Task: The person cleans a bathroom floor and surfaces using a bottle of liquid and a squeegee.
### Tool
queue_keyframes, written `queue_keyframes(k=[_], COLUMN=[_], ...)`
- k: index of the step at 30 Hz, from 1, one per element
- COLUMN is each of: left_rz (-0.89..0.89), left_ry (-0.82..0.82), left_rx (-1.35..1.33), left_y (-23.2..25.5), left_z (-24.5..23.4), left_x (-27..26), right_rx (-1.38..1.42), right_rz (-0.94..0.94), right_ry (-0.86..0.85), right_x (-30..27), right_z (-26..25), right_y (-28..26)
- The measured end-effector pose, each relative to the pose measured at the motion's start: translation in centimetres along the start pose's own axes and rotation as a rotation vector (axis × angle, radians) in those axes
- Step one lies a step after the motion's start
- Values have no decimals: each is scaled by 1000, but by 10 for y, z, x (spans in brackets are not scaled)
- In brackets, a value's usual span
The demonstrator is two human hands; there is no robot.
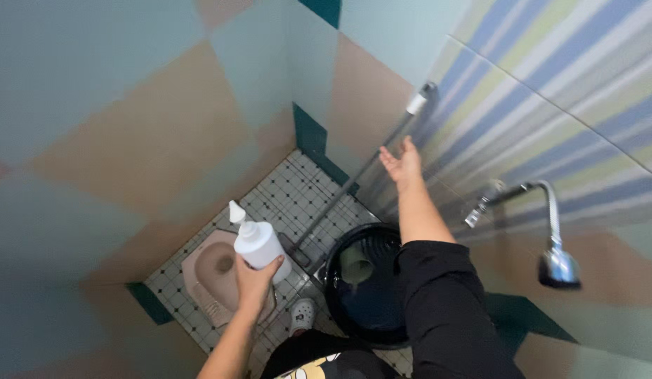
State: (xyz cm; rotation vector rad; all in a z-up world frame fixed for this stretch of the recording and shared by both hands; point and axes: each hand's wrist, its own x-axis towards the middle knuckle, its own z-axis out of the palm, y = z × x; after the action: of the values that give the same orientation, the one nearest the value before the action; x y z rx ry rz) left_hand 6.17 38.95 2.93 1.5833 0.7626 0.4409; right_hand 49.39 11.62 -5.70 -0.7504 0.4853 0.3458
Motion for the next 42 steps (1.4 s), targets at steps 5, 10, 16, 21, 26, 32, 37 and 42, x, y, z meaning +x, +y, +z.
queue_keyframes(k=[5, 10, 16, 21, 26, 32, 37, 42], left_rz=[-9, -219, -15, 17, 36, 15, -8, 51], left_ry=[80, 107, 167, 255, 255, 271, 290, 254], left_rx=[54, 124, 7, 67, -21, -43, -55, -83], left_y=[-23, -29, -5, -2, -19, -37, -39, -30], left_z=[-38, -62, -71, -73, -72, -62, -51, -47], left_x=[25, 46, 50, 30, -23, -97, -147, -180], right_rx=[40, -82, -378, -650, -720, -824, -1446, -202], right_rz=[82, 287, 330, 533, 522, 588, 581, 976], right_ry=[-8, -239, -485, -439, -354, 29, -68, -238], right_x=[26, -22, -202, -271, -350, -436, -463, -415], right_z=[18, 62, 105, 35, -68, -194, -302, -343], right_y=[14, 39, 47, 85, 102, 71, 73, 74])
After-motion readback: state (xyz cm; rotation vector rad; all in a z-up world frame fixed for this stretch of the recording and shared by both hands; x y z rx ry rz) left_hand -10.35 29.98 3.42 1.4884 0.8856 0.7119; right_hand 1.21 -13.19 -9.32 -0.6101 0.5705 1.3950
